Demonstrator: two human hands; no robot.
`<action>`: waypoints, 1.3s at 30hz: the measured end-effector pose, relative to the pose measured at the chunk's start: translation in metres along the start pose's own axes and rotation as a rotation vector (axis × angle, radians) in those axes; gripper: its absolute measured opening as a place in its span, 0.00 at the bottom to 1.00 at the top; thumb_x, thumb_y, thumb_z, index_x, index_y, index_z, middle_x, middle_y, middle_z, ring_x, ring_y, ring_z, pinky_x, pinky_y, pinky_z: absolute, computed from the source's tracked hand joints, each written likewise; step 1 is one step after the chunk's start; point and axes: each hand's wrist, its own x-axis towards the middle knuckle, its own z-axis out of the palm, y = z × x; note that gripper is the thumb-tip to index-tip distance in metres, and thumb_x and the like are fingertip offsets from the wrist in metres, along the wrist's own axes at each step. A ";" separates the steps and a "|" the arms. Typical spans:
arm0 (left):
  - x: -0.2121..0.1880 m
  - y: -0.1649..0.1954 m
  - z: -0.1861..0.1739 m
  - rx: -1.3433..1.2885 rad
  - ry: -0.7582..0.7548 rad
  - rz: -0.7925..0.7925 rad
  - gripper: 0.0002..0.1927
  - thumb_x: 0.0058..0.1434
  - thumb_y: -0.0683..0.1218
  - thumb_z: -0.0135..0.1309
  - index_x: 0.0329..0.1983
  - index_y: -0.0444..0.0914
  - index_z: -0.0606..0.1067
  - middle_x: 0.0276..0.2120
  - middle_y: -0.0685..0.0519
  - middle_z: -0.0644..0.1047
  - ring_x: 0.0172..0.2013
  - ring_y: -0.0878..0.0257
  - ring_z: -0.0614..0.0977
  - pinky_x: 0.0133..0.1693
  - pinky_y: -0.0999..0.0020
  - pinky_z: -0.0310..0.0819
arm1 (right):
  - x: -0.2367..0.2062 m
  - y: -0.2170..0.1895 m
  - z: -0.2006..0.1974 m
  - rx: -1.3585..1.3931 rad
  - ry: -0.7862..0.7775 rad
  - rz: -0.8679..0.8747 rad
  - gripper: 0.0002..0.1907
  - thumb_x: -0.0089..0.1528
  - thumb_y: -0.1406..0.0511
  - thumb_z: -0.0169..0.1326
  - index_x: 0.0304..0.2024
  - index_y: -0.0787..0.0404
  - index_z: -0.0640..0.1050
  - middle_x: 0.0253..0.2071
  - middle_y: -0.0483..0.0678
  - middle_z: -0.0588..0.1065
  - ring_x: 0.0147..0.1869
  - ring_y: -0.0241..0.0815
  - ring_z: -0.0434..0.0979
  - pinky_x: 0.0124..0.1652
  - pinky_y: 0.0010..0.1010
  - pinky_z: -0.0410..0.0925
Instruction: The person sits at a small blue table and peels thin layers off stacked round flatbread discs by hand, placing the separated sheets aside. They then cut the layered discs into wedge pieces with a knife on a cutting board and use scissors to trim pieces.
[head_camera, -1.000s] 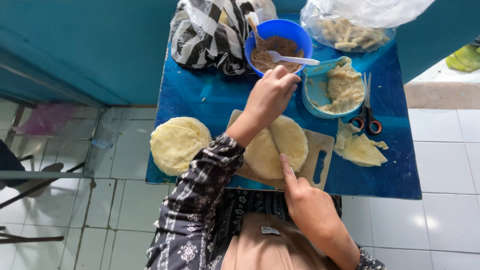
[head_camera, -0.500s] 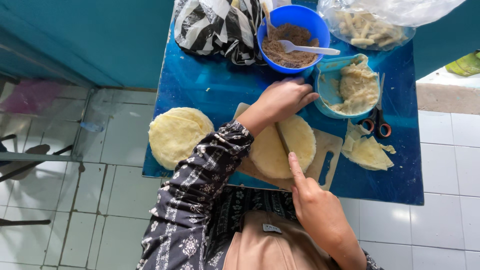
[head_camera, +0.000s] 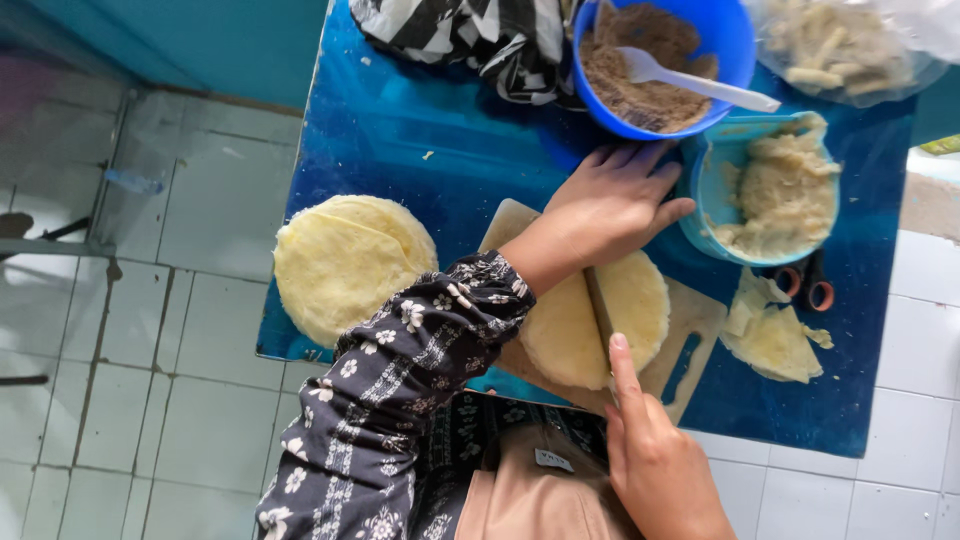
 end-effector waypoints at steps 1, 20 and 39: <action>-0.001 0.000 0.000 -0.006 0.014 0.000 0.20 0.68 0.59 0.50 0.49 0.38 0.76 0.54 0.47 0.75 0.54 0.50 0.76 0.56 0.54 0.67 | -0.001 0.001 0.002 0.015 0.011 -0.017 0.43 0.61 0.67 0.53 0.77 0.48 0.54 0.35 0.56 0.78 0.31 0.64 0.78 0.31 0.51 0.71; 0.001 0.000 0.004 0.007 -0.005 -0.043 0.28 0.70 0.58 0.48 0.61 0.31 0.72 0.59 0.45 0.75 0.60 0.51 0.75 0.65 0.55 0.64 | 0.004 0.027 0.014 -0.011 0.063 -0.149 0.42 0.54 0.71 0.59 0.71 0.55 0.63 0.26 0.49 0.74 0.19 0.49 0.74 0.21 0.41 0.68; 0.001 0.000 0.007 0.039 -0.093 -0.013 0.29 0.74 0.58 0.45 0.68 0.33 0.68 0.65 0.44 0.71 0.67 0.50 0.70 0.71 0.54 0.58 | 0.002 0.011 0.016 -0.040 0.036 -0.022 0.44 0.55 0.67 0.58 0.74 0.46 0.62 0.27 0.49 0.72 0.16 0.52 0.74 0.19 0.45 0.67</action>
